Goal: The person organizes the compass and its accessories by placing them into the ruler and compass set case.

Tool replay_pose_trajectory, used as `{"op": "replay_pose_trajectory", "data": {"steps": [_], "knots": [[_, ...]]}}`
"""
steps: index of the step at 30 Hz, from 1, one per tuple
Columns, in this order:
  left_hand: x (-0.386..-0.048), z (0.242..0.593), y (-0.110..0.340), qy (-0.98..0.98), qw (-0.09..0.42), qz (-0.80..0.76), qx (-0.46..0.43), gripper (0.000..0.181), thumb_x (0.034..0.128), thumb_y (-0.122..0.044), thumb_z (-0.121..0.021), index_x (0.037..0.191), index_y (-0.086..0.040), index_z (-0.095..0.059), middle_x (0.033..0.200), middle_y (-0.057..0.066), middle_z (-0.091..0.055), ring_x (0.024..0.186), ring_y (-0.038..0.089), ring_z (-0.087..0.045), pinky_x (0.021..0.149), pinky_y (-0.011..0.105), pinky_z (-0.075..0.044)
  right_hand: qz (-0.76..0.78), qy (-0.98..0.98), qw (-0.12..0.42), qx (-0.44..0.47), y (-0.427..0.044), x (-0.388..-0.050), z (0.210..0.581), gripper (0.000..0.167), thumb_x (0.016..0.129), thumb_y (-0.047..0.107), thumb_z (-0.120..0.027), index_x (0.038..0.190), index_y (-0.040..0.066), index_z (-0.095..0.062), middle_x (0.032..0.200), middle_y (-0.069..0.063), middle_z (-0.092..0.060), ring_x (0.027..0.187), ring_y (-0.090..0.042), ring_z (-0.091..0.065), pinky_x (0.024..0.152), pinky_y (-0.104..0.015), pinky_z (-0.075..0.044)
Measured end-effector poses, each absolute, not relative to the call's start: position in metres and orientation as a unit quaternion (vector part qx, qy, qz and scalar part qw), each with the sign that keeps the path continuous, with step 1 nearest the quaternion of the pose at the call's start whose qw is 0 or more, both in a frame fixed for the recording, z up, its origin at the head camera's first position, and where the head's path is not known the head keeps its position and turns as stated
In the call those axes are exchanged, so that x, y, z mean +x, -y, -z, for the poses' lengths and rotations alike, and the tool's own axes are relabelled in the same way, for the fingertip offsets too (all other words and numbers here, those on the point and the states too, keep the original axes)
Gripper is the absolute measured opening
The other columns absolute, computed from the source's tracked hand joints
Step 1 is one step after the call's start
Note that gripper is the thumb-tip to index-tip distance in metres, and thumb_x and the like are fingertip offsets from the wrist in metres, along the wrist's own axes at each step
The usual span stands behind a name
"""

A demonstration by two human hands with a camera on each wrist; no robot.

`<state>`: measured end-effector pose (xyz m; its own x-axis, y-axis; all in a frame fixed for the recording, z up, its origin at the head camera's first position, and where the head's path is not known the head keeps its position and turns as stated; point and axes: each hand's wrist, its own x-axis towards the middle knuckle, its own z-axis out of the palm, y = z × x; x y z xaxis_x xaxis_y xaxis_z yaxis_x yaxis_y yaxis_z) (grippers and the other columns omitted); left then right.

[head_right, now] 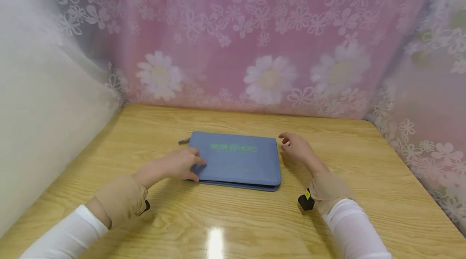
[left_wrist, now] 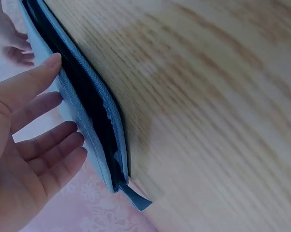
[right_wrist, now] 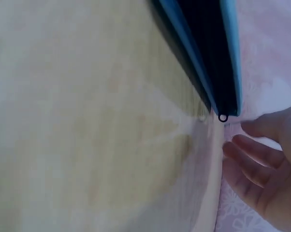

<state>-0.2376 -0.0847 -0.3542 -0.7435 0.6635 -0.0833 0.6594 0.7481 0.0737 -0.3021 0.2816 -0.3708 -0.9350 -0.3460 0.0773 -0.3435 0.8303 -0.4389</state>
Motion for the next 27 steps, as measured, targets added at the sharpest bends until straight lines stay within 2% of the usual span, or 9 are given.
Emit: {"op": "replay_pose_trajectory", "data": {"steps": [4, 11, 16, 21, 27], "knots": [[-0.237, 0.358, 0.084, -0.934, 0.038, -0.026, 0.353, 0.046, 0.0729, -0.039, -0.077, 0.112, -0.015, -0.069, 0.087, 0.001, -0.051, 0.080, 0.015, -0.050, 0.071, 0.031, -0.043, 0.215, -0.958, 0.025, -0.187, -0.275, -0.315, 0.375, 0.040, 0.093, 0.007, -0.049, 0.130, -0.007, -0.046, 0.116, -0.029, -0.055, 0.097, -0.041, -0.057, 0.078, -0.049, -0.046], [-0.239, 0.360, 0.083, -0.934, 0.038, -0.037, 0.354, 0.045, 0.0714, -0.038, -0.079, 0.109, -0.014, -0.070, 0.094, 0.003, -0.057, 0.086, 0.018, -0.055, 0.077, 0.033, -0.046, 0.230, -0.958, 0.015, -0.172, -0.268, -0.322, 0.384, 0.031, 0.088, -0.002, -0.048, 0.117, -0.014, -0.054, 0.104, -0.029, -0.059, 0.097, -0.041, -0.056, 0.078, -0.048, -0.046], [-0.240, 0.359, 0.082, -0.936, 0.055, -0.048, 0.343, 0.046, 0.0714, -0.036, -0.079, 0.111, -0.014, -0.069, 0.101, 0.004, -0.058, 0.094, 0.019, -0.056, 0.082, 0.033, -0.046, 0.233, -0.959, 0.001, -0.164, -0.268, -0.325, 0.387, 0.027, 0.089, -0.001, -0.050, 0.111, -0.017, -0.056, 0.106, -0.032, -0.058, 0.099, -0.043, -0.056, 0.082, -0.049, -0.046], [-0.239, 0.357, 0.082, -0.937, 0.052, -0.047, 0.342, 0.046, 0.0718, -0.037, -0.079, 0.111, -0.014, -0.069, 0.098, 0.004, -0.057, 0.091, 0.019, -0.056, 0.081, 0.033, -0.045, 0.218, -0.961, 0.016, -0.168, -0.271, -0.329, 0.387, 0.027, 0.090, 0.001, -0.050, 0.110, -0.017, -0.057, 0.108, -0.032, -0.058, 0.103, -0.045, -0.054, 0.085, -0.051, -0.044], [-0.238, 0.355, 0.083, -0.940, 0.049, -0.043, 0.336, 0.046, 0.0717, -0.037, -0.079, 0.111, -0.015, -0.069, 0.097, 0.003, -0.056, 0.089, 0.018, -0.055, 0.080, 0.033, -0.044, 0.215, -0.960, 0.016, -0.178, -0.274, -0.335, 0.389, 0.025, 0.090, 0.001, -0.052, 0.107, -0.016, -0.059, 0.104, -0.030, -0.060, 0.099, -0.043, -0.056, 0.084, -0.050, -0.045]]}}
